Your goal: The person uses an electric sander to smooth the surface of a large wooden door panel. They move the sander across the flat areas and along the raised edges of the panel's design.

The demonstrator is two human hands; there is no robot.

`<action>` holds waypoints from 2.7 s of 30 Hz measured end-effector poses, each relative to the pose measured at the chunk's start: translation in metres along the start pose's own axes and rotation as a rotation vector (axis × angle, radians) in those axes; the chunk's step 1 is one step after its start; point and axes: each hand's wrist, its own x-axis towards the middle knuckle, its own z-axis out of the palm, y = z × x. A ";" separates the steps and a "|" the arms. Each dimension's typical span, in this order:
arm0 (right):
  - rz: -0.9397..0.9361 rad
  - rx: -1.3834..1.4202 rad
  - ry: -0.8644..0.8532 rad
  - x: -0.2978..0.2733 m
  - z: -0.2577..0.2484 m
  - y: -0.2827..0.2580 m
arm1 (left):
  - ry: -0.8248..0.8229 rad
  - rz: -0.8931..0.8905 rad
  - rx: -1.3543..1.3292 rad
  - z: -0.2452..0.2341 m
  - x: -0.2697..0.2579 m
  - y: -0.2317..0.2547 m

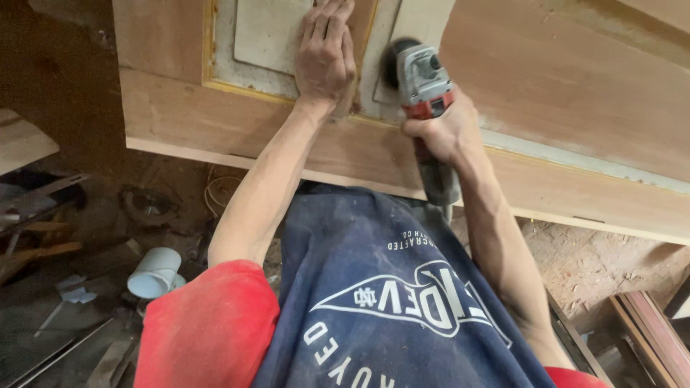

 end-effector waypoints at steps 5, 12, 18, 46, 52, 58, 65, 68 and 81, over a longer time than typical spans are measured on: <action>-0.031 -0.171 0.056 0.002 0.002 0.004 | 0.007 0.005 -0.038 -0.003 0.003 0.002; -0.074 -0.173 0.082 -0.004 0.004 0.003 | 0.010 0.007 -0.060 -0.004 0.004 0.002; -0.129 -0.218 0.069 -0.007 0.000 0.000 | 0.004 0.012 -0.044 -0.007 0.004 0.004; 0.066 -0.110 0.098 0.029 -0.025 -0.035 | -0.007 0.031 0.054 -0.008 0.009 0.009; 0.028 -0.061 0.114 0.040 -0.029 -0.030 | -0.022 0.022 0.037 -0.014 0.011 0.014; -0.022 -0.093 0.127 0.046 -0.029 -0.032 | -0.031 0.011 0.035 -0.014 0.012 0.014; 0.023 -0.009 0.110 0.050 -0.043 -0.051 | -0.064 0.022 0.084 -0.004 0.014 0.008; 0.082 0.010 0.100 0.055 -0.043 -0.053 | -0.110 0.038 0.121 0.002 0.018 0.004; -0.071 -0.040 0.188 0.075 -0.052 -0.062 | -0.125 0.040 0.223 0.010 0.043 0.006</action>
